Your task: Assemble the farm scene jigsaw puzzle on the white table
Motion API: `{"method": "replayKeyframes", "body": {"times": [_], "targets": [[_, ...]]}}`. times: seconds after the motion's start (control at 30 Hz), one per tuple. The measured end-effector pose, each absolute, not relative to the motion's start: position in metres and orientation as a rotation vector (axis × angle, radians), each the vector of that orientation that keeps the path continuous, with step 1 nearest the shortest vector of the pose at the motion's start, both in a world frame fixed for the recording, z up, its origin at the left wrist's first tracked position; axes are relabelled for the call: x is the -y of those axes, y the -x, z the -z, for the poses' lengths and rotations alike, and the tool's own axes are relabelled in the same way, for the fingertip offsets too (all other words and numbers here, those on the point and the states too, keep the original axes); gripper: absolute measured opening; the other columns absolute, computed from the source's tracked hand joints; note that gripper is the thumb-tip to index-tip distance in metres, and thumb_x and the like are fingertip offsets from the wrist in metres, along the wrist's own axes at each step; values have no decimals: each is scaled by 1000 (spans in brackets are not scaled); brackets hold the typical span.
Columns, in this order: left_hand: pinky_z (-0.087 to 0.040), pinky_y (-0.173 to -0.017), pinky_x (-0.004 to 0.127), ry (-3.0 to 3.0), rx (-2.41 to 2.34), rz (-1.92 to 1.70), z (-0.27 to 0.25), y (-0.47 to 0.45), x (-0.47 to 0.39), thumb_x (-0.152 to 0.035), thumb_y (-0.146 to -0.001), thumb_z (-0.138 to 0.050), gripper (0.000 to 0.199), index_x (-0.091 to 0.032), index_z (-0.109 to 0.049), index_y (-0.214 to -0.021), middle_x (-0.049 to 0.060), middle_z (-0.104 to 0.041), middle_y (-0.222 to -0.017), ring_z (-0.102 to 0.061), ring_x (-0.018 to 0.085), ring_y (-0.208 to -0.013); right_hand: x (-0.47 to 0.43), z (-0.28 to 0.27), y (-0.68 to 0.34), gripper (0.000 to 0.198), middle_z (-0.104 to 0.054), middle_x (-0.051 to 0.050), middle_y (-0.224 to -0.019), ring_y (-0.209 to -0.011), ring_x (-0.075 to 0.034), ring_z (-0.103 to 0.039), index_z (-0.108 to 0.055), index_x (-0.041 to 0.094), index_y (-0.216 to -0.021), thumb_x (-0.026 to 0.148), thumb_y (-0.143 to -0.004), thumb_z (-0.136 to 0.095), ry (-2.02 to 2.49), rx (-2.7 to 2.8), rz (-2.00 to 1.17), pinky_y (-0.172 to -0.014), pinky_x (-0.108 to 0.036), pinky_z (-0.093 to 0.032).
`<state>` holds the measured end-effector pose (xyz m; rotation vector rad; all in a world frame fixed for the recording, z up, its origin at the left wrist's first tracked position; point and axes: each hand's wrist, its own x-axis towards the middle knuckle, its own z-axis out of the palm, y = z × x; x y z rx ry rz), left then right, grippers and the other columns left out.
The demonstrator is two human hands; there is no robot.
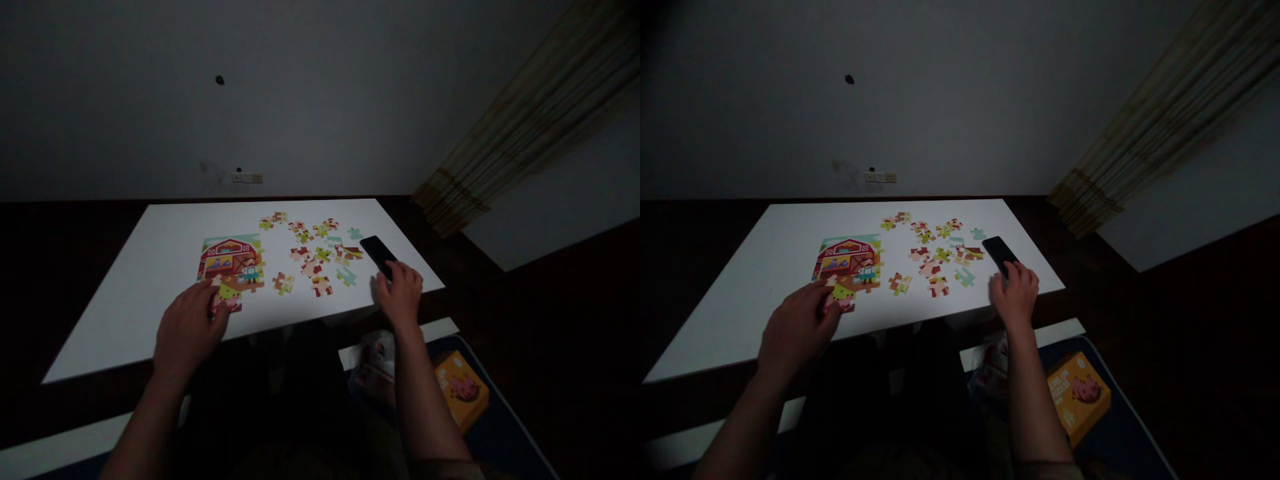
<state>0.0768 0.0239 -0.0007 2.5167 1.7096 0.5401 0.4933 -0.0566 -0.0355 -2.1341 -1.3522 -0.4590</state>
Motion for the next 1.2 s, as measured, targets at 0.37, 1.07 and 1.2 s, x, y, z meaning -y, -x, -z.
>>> {"method": "replayKeyframes", "body": {"times": [0.37, 1.07, 1.2], "targets": [[-40, -103, 50, -2519, -1726, -468, 0, -77, -26, -36, -91, -42, 38, -18, -54, -123, 14, -49, -138, -46, 34, -125, 34, 37, -508, 49, -45, -21, -130, -121, -37, -36, -50, 13, -125, 36, -82, -53, 2156, 1230, 567, -98, -57, -32], [-42, -99, 51, -2509, -1710, -495, -2, -79, -26, -34, -90, -42, 38, -16, -56, -120, 15, -49, -139, -48, 34, -123, 37, 37, -501, 27, -61, -15, -106, -103, -31, -51, -57, 17, -106, 30, -84, -48, 1961, 1426, 531, -91, -50, -38], [-43, -98, 52, -2485, -1715, -499, -3, -79, -25, -33, -88, -44, 38, -18, -56, -121, 14, -50, -137, -49, 35, -122, 31, 33, -474, 20, -64, -9, -98, -95, -26, -54, -61, 19, -98, 28, -86, -48, 1900, 1650, 353, -89, -44, -41]]}}
